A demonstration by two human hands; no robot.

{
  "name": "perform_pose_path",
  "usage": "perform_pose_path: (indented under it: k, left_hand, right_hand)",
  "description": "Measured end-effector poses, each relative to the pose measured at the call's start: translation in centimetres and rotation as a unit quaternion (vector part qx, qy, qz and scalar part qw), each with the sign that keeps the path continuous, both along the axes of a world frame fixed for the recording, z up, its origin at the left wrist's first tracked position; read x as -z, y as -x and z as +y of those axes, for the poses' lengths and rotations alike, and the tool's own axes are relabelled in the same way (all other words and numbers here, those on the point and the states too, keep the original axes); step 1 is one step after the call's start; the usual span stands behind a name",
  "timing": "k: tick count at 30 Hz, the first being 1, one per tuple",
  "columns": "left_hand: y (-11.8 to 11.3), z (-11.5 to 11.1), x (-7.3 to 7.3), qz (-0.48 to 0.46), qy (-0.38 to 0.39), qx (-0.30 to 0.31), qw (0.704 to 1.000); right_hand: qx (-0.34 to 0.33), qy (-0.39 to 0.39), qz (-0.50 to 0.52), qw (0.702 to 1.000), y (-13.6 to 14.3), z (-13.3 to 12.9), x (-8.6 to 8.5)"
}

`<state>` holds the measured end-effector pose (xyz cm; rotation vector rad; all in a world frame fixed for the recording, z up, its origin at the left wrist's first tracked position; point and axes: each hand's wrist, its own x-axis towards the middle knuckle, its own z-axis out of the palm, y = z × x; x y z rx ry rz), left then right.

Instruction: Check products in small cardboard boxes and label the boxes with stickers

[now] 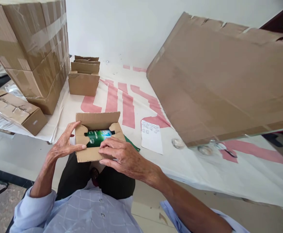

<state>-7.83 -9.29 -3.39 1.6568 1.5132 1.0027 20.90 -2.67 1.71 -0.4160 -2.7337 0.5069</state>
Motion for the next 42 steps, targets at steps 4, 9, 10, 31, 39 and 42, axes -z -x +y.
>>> perform_pose_path:
  k: [4, 9, 10, 31, 39, 42]
  left_hand:
    - [-1.2, 0.7, -1.7, 0.113, 0.024, -0.016, 0.993]
    - [-2.9, 1.8, -2.9, 0.217, 0.045, -0.056, 0.973]
    - [-3.1, 1.9, -3.0, 0.225, 0.05, -0.06, 0.971]
    - [-0.6, 0.6, -0.4, -0.123, -0.064, -0.084, 0.987]
    - [-0.1, 0.5, 0.6, -0.173, -0.074, -0.095, 0.978]
    - [-0.1, 0.5, 0.8, -0.171, -0.06, -0.105, 0.978]
  right_hand:
    - [0.007, -0.029, 0.004, 1.0, 0.2, -0.7, 1.1]
    - [0.017, -0.072, 0.021, 0.997, -0.1, -1.4, 2.3]
    - [0.018, -0.072, 0.024, 0.997, -0.3, -1.4, 2.4]
    - [0.044, -0.046, 0.067, 0.996, -2.1, -0.1, 2.9]
    - [0.089, 0.125, 0.053, 0.987, -1.3, 2.9, 0.3]
    - [0.132, 0.181, 0.045, 0.974, -0.6, 4.3, -0.1]
